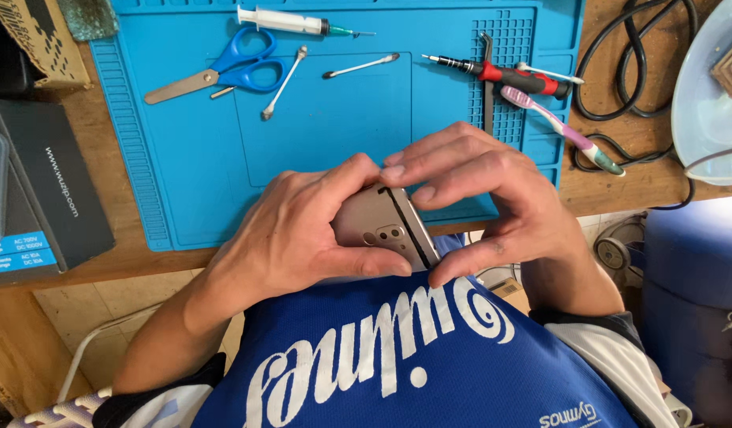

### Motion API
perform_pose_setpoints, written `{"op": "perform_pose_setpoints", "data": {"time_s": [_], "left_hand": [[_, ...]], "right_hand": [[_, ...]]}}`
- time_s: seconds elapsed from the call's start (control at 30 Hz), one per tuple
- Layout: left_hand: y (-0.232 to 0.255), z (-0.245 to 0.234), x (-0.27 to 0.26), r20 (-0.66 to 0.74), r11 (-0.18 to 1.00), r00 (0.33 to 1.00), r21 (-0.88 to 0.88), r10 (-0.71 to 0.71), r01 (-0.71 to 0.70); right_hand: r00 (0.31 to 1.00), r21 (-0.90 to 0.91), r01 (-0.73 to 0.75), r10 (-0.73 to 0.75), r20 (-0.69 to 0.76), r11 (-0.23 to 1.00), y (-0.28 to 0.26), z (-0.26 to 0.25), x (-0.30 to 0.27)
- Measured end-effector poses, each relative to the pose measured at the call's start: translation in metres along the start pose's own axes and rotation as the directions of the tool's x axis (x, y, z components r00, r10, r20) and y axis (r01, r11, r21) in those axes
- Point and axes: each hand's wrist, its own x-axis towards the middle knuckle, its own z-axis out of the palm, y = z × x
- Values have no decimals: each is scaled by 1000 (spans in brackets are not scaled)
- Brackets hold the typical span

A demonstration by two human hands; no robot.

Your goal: The person uses a screwdriver to tighten screws on the internal components of a disassembled smartphone. They then use a cotton swab to clean the back cover before reattaching it to the phone body. Finally, they clean the charging port with a cotton swab and inspect the reassembled device.

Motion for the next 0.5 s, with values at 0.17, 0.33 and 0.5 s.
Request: {"op": "perform_pose_setpoints", "data": {"time_s": [0.17,0.33,0.5], "left_hand": [[-6,20,-2,-126,998,991,-42,43,-48],[-4,27,3,-359,993,928,-13,104,-117],[-9,52,0,-517,915,854,-310,65,-257]], "right_hand": [[995,-108,47,-57,-86,993,5,10,-7],[984,-152,-28,1,-179,988,-1,18,1],[964,28,-140,143,-226,990,-1,38,6]]}}
